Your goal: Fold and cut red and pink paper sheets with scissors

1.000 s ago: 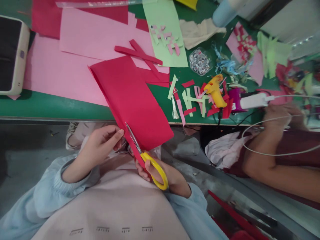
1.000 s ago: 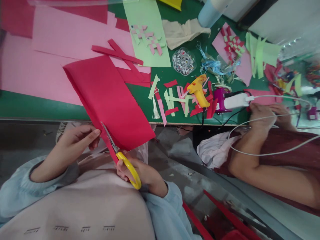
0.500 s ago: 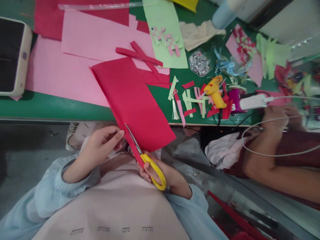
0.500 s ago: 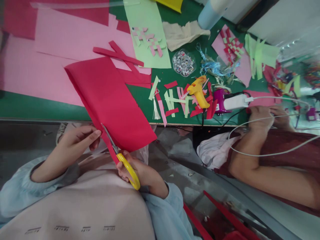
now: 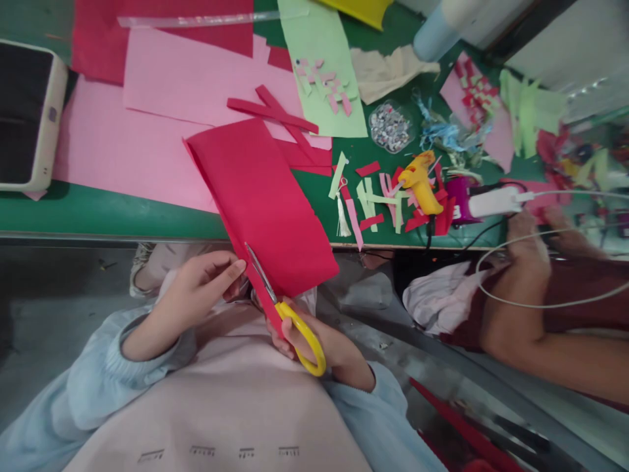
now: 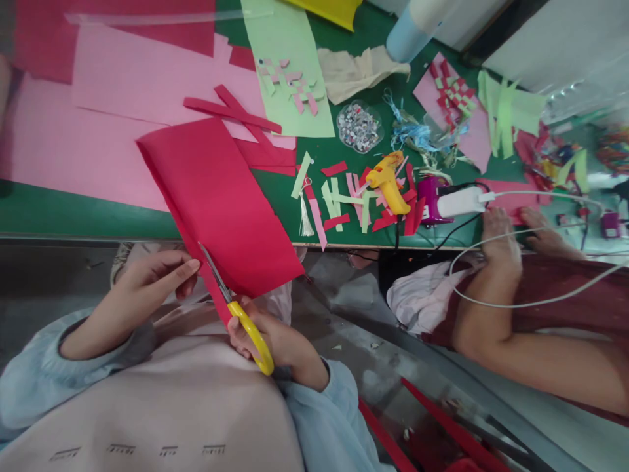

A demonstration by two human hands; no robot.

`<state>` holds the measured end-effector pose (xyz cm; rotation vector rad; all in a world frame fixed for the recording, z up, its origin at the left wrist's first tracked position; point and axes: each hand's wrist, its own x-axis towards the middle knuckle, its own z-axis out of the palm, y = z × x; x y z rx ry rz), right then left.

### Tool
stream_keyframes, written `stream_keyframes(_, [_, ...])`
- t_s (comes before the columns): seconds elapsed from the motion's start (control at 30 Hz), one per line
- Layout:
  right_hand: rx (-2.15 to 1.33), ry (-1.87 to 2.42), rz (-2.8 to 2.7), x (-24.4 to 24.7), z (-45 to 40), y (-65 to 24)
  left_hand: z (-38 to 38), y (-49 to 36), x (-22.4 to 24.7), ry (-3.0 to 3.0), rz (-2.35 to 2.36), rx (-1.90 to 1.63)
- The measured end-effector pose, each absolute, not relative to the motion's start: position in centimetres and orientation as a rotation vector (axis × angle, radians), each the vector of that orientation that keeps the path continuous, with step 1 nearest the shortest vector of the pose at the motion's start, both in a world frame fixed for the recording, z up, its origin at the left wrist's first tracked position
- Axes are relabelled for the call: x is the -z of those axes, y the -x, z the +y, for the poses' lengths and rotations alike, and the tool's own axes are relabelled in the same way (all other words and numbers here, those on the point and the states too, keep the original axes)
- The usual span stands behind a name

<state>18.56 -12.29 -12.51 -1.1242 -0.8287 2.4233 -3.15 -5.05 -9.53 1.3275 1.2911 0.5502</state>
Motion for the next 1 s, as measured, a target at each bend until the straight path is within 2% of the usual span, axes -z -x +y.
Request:
stream_keyframes(0.6, [-2.376,1.038,-0.790,12.9,-12.4,-18.2,-5.2,2.9,9.4,-1.303,1.283,-0.546])
stream_keyframes(1.0, [-2.524,1.193,-0.370,12.9,-11.7,-18.0,-5.1,2.8,9.4,-1.299,1.268,-0.540])
